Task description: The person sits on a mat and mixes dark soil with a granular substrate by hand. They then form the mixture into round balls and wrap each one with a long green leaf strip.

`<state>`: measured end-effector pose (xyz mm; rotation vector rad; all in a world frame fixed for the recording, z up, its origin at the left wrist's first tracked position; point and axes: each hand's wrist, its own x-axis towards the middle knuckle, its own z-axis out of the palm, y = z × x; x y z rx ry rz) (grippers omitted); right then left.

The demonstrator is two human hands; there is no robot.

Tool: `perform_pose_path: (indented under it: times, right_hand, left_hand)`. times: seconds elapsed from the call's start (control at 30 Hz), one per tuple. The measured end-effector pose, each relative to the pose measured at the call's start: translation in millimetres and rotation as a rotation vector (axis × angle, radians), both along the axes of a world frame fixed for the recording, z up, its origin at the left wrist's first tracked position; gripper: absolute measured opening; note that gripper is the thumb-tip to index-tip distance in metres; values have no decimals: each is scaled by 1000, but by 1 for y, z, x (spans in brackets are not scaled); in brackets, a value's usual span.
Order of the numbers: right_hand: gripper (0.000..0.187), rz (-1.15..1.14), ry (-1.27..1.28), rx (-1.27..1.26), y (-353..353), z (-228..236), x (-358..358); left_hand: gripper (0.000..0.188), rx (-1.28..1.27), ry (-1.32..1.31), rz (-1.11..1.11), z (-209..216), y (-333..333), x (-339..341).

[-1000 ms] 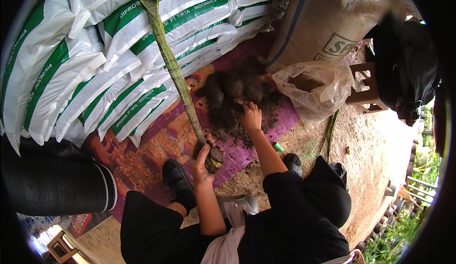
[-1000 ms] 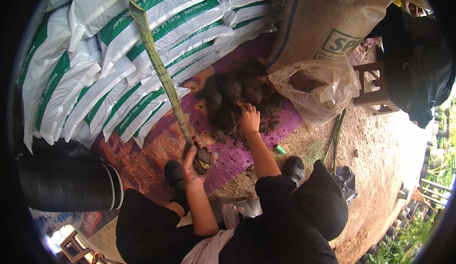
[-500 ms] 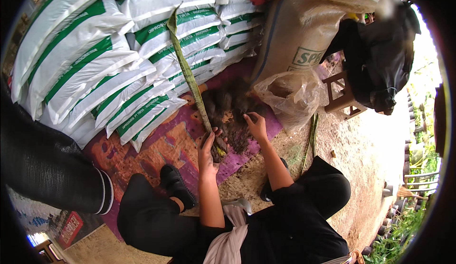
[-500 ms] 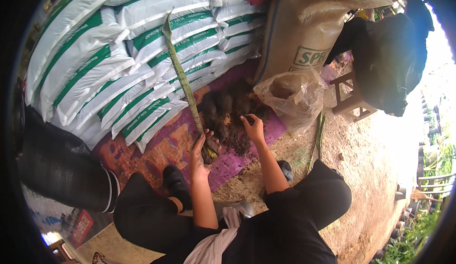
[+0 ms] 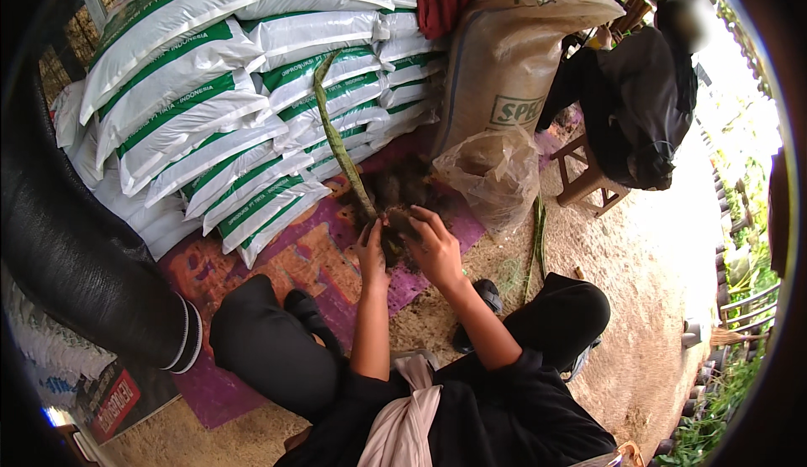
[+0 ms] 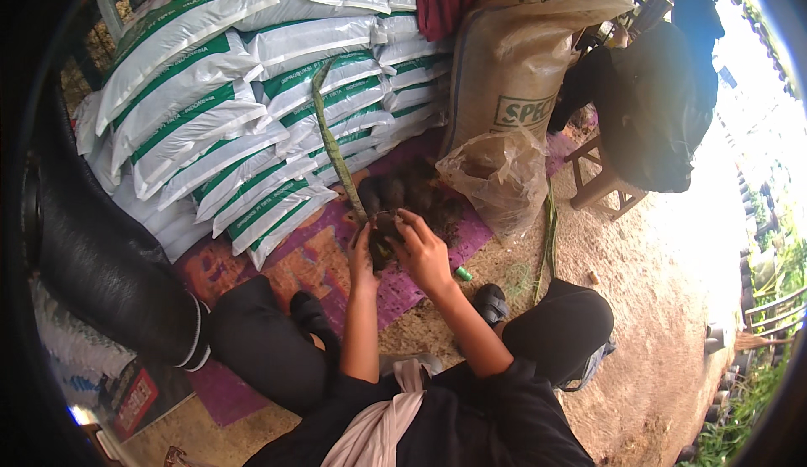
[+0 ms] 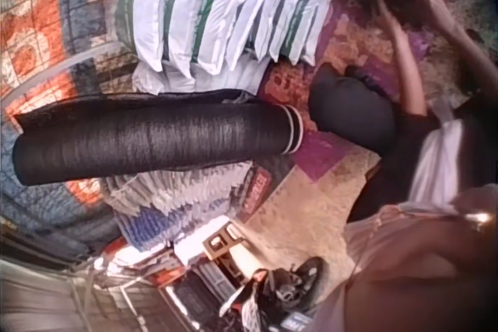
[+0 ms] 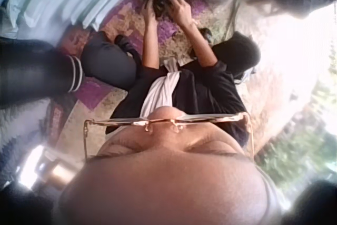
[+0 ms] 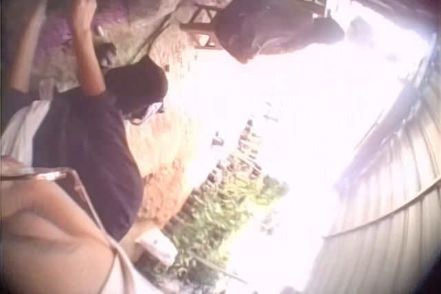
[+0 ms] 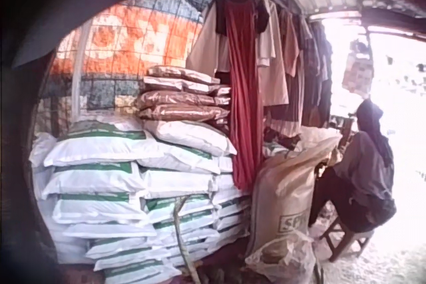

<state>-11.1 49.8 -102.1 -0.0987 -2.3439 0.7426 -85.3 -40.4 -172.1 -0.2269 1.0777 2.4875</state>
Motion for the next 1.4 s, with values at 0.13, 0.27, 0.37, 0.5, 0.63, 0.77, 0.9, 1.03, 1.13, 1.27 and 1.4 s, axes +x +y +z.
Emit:
perform_pose_path:
  times: [0.13, 0.27, 0.37, 0.5, 0.63, 0.77, 0.9, 1.03, 1.13, 1.27, 1.4]
  right_hand:
    - [34, 96, 62, -12, -19, -6, 8]
    - [40, 171, 63, 24, -32, -5, 15]
    - [48, 212, 15, 17, -36, -8, 23]
    - [40, 233, -25, -72, -46, -5, 29]
    - [31, 225, -48, -315, -43, 0, 26]
    - [33, 87, -32, -461, -38, 10, 21]
    - [37, 88, -31, -299, -40, -8, 24]
    - [36, 86, -54, -352, -36, -9, 22]
    - [42, 52, -109, -667, -33, -7, 15]
    - [48, 70, -265, -972, -24, -17, 13]
    - [48, 110, -259, -1037, -22, -19, 15]
  left_hand:
    - [37, 91, -21, -24, -6, 1, 5]
    - [51, 364, -80, -49, -5, -7, 6]
    - [51, 454, -124, -91, 8, -13, 8]
    - [40, 295, -109, -79, 12, -16, 10]
    - [38, 133, 26, -129, 8, -20, 10]
    - [35, 241, -72, -177, 5, -22, 6]
    - [28, 288, -85, -126, 12, -14, 11]
    - [30, 245, -74, -80, 12, -13, 12]
    - [36, 245, -10, -93, 14, -9, 14]
    - [45, 171, 121, -115, 12, -6, 14]
    - [47, 133, 175, -126, 11, -5, 16]
